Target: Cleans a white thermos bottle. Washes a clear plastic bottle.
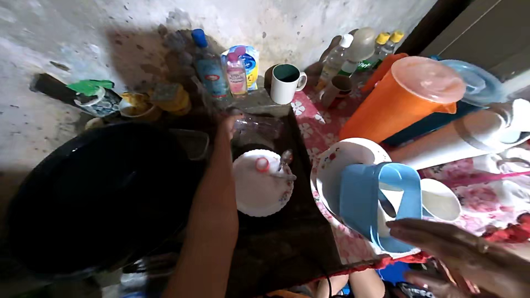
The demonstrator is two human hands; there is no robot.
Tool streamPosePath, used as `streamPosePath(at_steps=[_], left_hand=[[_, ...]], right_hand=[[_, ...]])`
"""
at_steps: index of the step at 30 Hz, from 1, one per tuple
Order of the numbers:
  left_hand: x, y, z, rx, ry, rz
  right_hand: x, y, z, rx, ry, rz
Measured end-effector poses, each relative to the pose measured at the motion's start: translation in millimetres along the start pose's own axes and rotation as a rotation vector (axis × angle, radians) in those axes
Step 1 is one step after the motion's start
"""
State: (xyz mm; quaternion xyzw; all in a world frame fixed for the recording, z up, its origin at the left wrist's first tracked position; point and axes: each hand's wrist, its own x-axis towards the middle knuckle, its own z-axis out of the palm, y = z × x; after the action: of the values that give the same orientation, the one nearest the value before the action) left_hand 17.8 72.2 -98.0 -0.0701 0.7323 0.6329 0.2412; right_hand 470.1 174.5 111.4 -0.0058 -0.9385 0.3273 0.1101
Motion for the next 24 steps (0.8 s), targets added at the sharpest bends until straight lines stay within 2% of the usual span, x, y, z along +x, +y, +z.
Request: streamPosePath(at_steps=[4,7,11,16,20,24], left_hand=[[-8.2,39.9,-21.8,0.201,0.131,0.361],[-0.2,60.9,-32.4,0.351,0.202,0.467],[-6.8,80.2,-42.9,0.438,0.237,0.413],[-23.2,94.8,-47.8,0.577,0.182,0.367],[-18.1,101.3,-52.8,0.689,0.134,0.348],[-13.8,100.8,-56.2,0.640,0.108,0.321]], right_hand=[[6.9,-14.6,22.0,0.014,-0.086,-0.052],[15.7,-14.0,36.5,-0.029,-0.123,-0.088],[23.7,-10.9,48.6,-0.032,-0.145,-0.148],[32.6,0.6,66.4,-0.037,-0.107,-0.204],[50.6,12.1,91.0,0.010,-0.083,-0.244],[79.7,17.4,108.4,0.070,-0.133,-0.200]])
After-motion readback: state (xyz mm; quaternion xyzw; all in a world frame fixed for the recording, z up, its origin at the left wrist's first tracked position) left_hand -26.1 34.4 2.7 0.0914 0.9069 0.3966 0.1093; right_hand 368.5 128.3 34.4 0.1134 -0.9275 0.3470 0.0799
